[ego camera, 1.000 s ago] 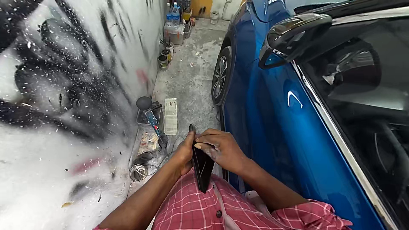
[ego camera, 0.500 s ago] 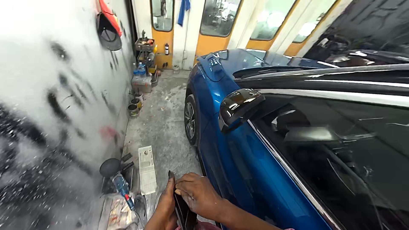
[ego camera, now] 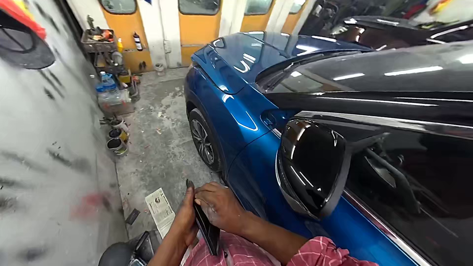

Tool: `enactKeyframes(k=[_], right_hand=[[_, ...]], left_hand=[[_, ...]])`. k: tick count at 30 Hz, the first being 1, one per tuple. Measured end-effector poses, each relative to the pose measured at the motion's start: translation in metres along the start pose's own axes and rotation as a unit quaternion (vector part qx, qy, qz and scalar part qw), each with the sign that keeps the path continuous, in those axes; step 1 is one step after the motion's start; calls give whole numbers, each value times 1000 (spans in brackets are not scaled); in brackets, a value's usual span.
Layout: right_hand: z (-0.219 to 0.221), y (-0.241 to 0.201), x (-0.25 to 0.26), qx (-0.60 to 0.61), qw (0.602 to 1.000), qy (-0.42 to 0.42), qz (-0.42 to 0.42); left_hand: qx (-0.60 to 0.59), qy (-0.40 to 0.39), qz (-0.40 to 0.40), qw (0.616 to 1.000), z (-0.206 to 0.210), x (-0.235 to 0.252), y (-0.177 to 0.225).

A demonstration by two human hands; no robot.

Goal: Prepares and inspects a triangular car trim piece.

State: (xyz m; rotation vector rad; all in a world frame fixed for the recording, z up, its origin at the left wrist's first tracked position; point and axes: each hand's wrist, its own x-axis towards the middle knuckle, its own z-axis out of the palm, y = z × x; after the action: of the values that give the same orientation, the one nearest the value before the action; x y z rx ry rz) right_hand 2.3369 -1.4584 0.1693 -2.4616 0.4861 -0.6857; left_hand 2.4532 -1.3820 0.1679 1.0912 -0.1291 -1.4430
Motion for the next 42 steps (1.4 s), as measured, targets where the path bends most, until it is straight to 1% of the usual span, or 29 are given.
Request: enactKeyframes(k=[5, 7, 9, 12, 14, 17, 19, 22, 26, 29, 34, 39, 42], right_hand=[[-3, 31, 39, -5, 994, 82, 68], [-3, 46, 52, -12, 989, 119, 91], [-1, 63, 64, -21, 979, 170, 107], [-1, 84, 84, -21, 961, 244, 129], [-9, 94, 96, -25, 953, 269, 139], [-23, 98, 106, 9, 949, 261, 175], [-33, 102, 114, 43, 942, 265, 203], [-35, 106, 136, 64, 935, 270, 222], [-30, 112, 176, -8, 946, 233, 226], [-22, 114, 210, -31, 943, 234, 234], [-13, 121, 257, -79, 947, 219, 220], [-7, 124, 282, -154, 947, 202, 194], [-2, 128, 289, -160, 949, 197, 188]], left_hand=[[85, -46, -51, 994, 13, 61, 45], [126, -79, -67, 987, 19, 87, 59], [165, -101, -71, 978, 28, 114, 71], [208, -111, -84, 968, 42, 142, 90], [220, -127, -98, 962, 52, 159, 101], [214, -150, -131, 956, 55, 180, 114], [201, -193, -145, 949, 54, 198, 123], [181, -222, -159, 945, 49, 224, 142], [199, -274, -155, 928, 42, 258, 172], [222, -276, -159, 921, 33, 274, 201], [256, -286, -155, 910, 23, 296, 242], [286, -287, -136, 904, 19, 310, 260], [312, -277, -125, 900, 16, 313, 263]])
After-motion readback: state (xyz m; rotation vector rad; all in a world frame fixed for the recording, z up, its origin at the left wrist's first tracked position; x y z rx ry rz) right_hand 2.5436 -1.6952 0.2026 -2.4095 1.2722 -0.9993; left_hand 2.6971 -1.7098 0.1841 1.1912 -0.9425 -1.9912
